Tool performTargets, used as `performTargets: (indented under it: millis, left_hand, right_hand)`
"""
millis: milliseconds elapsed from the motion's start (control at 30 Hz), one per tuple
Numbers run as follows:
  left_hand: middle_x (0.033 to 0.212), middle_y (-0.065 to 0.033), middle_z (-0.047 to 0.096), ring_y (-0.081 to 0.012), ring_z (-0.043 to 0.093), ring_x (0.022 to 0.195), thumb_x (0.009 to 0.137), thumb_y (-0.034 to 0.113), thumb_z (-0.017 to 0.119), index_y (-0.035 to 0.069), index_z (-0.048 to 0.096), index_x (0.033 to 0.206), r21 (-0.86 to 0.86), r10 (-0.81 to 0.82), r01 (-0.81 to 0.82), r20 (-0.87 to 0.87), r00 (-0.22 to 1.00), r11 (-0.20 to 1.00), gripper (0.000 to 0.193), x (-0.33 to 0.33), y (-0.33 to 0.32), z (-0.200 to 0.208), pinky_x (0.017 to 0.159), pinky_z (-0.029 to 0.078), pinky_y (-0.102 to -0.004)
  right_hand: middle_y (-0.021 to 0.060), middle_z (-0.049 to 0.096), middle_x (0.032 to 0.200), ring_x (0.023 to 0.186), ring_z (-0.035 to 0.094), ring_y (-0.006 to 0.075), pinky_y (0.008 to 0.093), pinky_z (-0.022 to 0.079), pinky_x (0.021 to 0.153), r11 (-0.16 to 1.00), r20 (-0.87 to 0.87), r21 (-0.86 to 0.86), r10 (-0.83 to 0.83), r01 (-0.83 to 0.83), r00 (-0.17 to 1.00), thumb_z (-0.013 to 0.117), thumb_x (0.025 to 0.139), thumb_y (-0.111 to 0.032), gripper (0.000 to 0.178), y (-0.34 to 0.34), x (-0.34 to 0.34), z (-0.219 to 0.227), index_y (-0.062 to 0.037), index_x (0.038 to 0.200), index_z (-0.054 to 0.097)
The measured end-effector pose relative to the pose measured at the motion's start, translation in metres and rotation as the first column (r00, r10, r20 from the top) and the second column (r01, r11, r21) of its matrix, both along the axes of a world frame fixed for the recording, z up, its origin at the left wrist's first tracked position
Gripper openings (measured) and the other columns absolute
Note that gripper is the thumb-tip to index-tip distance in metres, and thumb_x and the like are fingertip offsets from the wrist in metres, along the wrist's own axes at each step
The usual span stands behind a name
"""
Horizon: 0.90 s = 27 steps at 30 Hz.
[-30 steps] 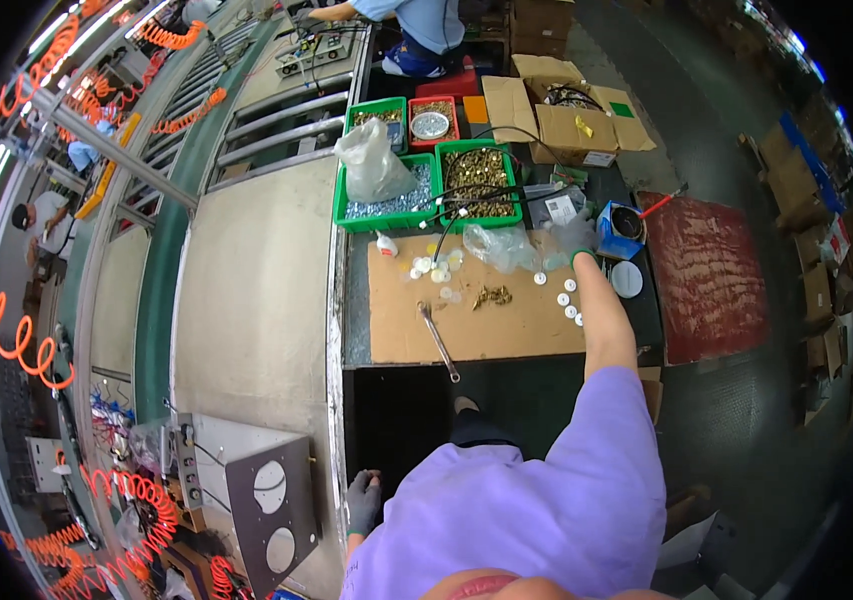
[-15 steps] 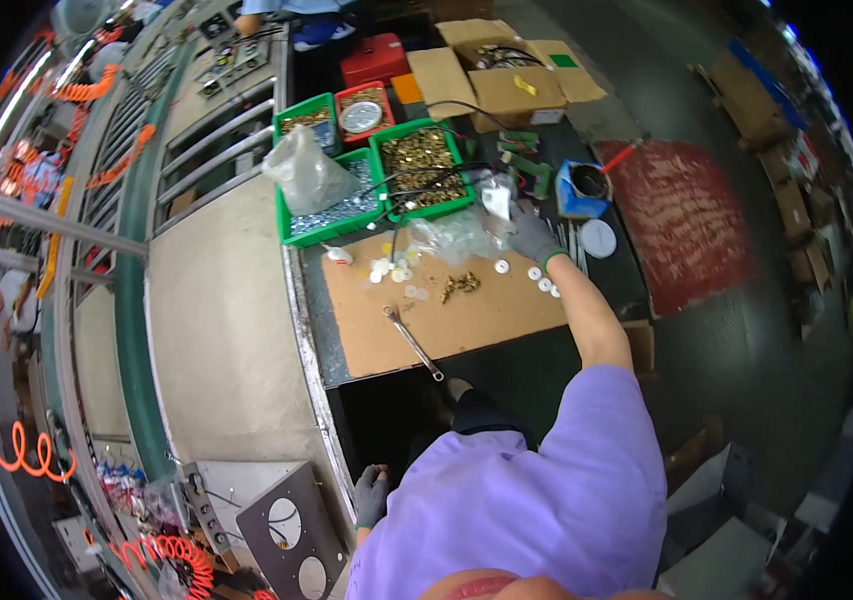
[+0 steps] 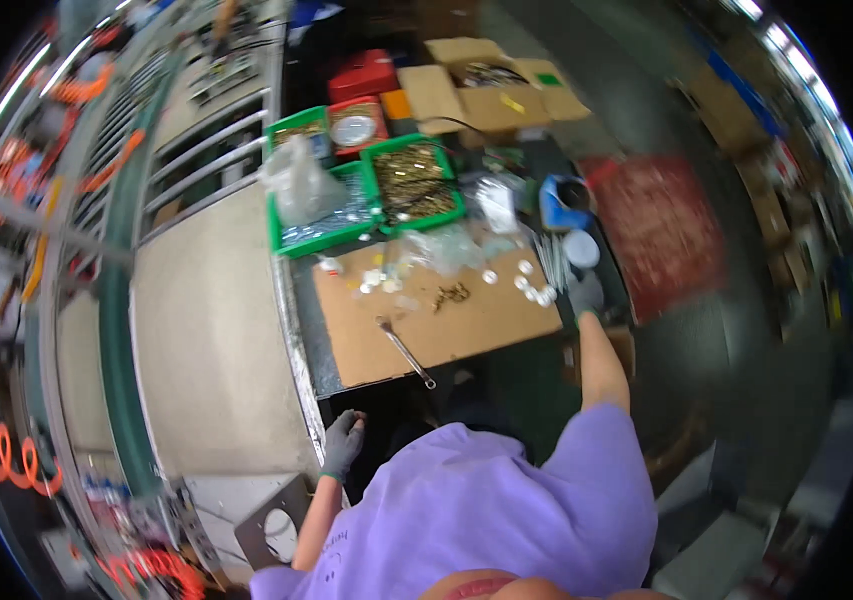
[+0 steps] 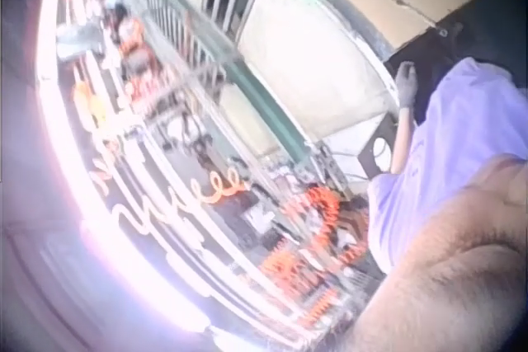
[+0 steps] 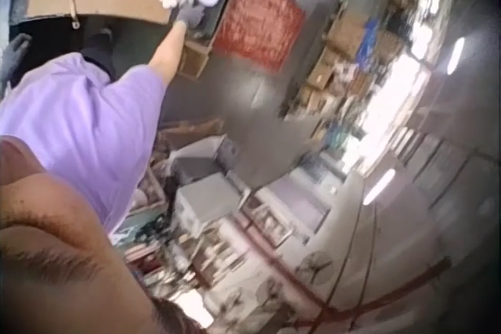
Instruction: Assembling electronic components onto a metal base plate using tools at a workshop station.
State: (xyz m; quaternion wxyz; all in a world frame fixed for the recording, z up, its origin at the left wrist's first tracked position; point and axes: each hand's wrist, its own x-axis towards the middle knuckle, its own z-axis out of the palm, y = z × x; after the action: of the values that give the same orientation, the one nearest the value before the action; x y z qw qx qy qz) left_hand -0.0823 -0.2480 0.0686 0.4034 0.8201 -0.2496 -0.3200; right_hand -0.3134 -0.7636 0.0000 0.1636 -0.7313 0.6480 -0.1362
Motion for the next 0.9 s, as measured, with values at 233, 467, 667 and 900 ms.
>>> performTargets:
  millis: [233,467,667,900]
  left_hand:
    - [0.097,-0.0138,0.062,-0.0313,0.058,0.093,0.083,0.022,0.050,0.008,0.060,0.100,0.195,-0.133,0.117,0.070,0.989,0.974,0.024,-0.005,-0.074,0.003,0.082,0.046,-0.0398]
    - [0.090,-0.0168,0.059,-0.0341,0.056,0.087,0.082,0.023,0.047,0.006,0.057,0.095,-0.057,-0.232,0.247,0.194,0.953,0.967,0.023,-0.029,-0.186,0.024,0.077,0.044,-0.0427]
    - [0.095,-0.0171,0.061,-0.0288,0.059,0.083,0.091,0.037,0.047,0.004,0.055,0.111,-0.331,-0.135,0.183,0.163,0.977,0.926,0.040,-0.038,-0.288,0.028,0.075,0.047,-0.0385]
    - [0.074,-0.0027,0.054,-0.0078,0.050,0.064,0.090,0.032,0.053,0.001,0.058,0.097,-0.383,-0.020,-0.227,-0.544,0.839,0.895,0.033,-0.036,-0.316,0.071,0.058,0.045,-0.0251]
  right_hand:
    - [0.0302,0.058,0.081,0.078,0.055,0.0453,0.0491,0.044,0.069,0.955,-0.069,-0.052,0.290,-0.294,0.955,0.053,0.078,-0.020,0.030,-0.036,-0.054,-0.069,0.0092,0.079,0.058]
    - [0.0186,0.062,0.081,0.073,0.057,0.0275,0.0379,0.045,0.072,0.947,0.273,0.167,0.223,-0.275,0.936,0.059,0.069,-0.004,0.021,-0.037,-0.048,-0.010,0.0091,0.085,0.058]
    - [0.0054,0.060,0.089,0.076,0.054,0.0136,0.0272,0.046,0.064,0.642,0.781,0.472,0.014,-0.604,0.625,0.053,0.081,-0.009,0.025,0.054,0.016,0.114,0.0013,0.104,0.058]
    - [0.0030,0.055,0.067,0.060,0.052,0.0093,0.0242,0.043,0.057,0.415,0.819,0.356,0.293,-0.837,0.493,0.052,0.089,-0.020,0.021,0.094,0.070,0.145,0.0002,0.091,0.057]
